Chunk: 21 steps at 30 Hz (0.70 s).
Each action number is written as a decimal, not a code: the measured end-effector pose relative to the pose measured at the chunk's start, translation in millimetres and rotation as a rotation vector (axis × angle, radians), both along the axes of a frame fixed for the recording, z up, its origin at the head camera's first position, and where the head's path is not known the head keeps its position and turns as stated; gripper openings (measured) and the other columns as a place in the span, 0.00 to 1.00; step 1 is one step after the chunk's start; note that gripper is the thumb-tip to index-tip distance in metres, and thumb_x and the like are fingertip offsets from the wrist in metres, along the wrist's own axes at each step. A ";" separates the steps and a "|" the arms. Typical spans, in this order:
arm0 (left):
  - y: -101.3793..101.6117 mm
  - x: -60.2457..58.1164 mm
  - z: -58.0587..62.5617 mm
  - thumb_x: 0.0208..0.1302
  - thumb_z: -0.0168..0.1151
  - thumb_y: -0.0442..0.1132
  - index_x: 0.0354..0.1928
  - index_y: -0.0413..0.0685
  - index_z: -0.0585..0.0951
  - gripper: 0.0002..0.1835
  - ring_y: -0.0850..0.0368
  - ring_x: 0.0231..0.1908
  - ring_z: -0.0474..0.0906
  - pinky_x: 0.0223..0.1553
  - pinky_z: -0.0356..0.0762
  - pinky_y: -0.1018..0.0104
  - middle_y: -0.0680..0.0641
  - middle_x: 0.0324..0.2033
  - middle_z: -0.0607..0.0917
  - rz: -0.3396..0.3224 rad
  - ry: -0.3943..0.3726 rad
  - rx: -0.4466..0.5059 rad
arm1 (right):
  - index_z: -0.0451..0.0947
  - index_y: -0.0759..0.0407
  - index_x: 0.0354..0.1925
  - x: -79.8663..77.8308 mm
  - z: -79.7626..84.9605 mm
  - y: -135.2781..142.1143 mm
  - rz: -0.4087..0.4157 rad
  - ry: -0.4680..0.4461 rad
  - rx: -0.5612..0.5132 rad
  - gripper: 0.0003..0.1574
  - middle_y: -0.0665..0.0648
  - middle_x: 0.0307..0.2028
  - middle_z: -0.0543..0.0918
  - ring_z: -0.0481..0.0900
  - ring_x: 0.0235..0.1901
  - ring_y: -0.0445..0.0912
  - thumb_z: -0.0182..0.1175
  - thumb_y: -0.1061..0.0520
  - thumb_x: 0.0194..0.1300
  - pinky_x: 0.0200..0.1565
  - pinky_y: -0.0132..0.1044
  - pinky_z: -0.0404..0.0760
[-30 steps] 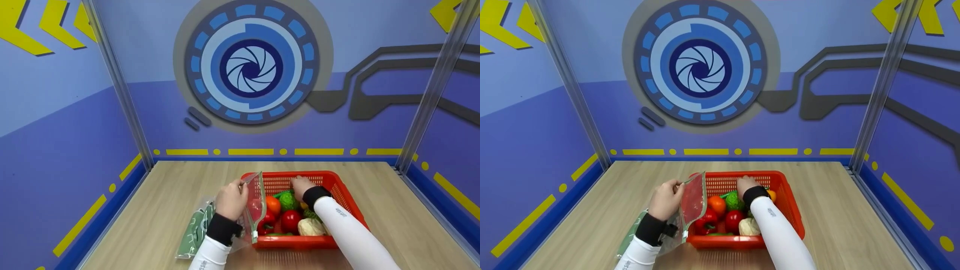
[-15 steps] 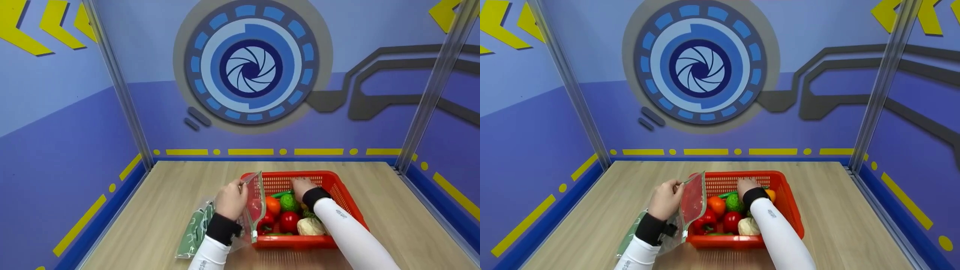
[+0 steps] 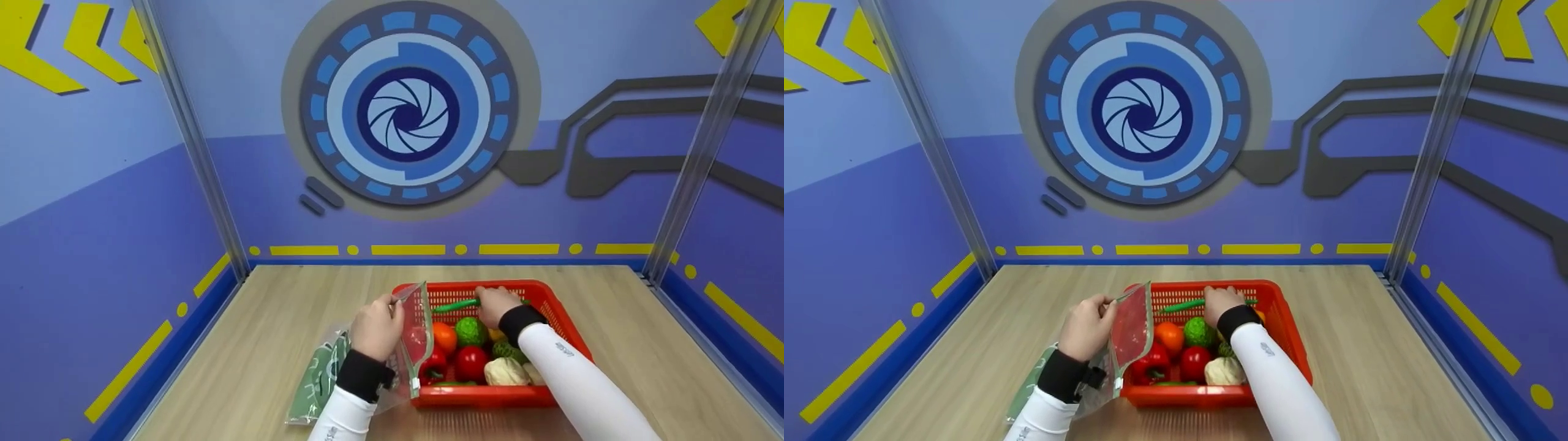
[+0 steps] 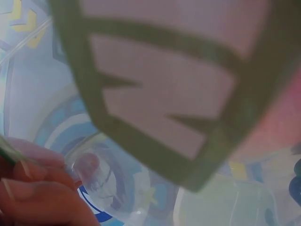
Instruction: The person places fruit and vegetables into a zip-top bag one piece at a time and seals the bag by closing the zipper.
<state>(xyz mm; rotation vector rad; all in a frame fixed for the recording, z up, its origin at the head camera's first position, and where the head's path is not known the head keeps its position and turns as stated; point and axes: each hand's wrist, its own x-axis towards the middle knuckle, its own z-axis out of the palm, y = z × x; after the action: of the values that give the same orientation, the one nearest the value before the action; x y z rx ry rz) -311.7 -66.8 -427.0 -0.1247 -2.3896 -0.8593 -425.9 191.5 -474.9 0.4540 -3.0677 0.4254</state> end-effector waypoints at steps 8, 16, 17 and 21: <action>-0.4 -1.4 0.0 0.67 0.65 0.37 0.37 0.42 0.88 0.06 0.52 0.22 0.84 0.23 0.78 0.61 0.42 0.28 0.90 -0.010 -0.013 0.022 | 0.73 0.65 0.66 -2.4 10.0 9.9 0.023 0.063 -0.087 0.26 0.69 0.53 0.86 0.86 0.41 0.58 0.56 0.55 0.76 0.46 0.53 0.82; -0.9 -1.8 0.0 0.67 0.65 0.37 0.38 0.41 0.88 0.07 0.51 0.24 0.85 0.23 0.79 0.60 0.42 0.30 0.91 -0.014 0.000 0.012 | 0.79 0.62 0.49 1.5 24.8 17.6 -0.030 0.127 -0.273 0.30 0.57 0.26 0.77 0.74 0.26 0.49 0.45 0.38 0.81 0.34 0.45 0.73; -1.0 -1.9 0.2 0.67 0.65 0.37 0.38 0.41 0.88 0.07 0.50 0.24 0.86 0.24 0.80 0.60 0.42 0.30 0.91 -0.016 0.003 0.011 | 0.80 0.63 0.53 1.8 26.4 18.8 -0.035 0.138 -0.297 0.33 0.59 0.30 0.81 0.78 0.31 0.52 0.43 0.38 0.82 0.38 0.48 0.76; -1.7 -2.3 0.4 0.66 0.65 0.36 0.37 0.41 0.88 0.07 0.50 0.26 0.87 0.27 0.81 0.58 0.43 0.29 0.91 -0.013 0.020 0.005 | 0.78 0.62 0.64 5.7 32.0 21.8 -0.011 0.153 -0.362 0.38 0.66 0.50 0.87 0.84 0.49 0.60 0.40 0.35 0.82 0.55 0.58 0.78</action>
<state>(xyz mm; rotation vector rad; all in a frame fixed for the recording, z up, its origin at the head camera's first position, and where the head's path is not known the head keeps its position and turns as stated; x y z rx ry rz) -314.0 -68.4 -426.5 -0.1466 -2.3703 -0.8661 -420.2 213.3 -442.9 0.4301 -2.7591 0.8786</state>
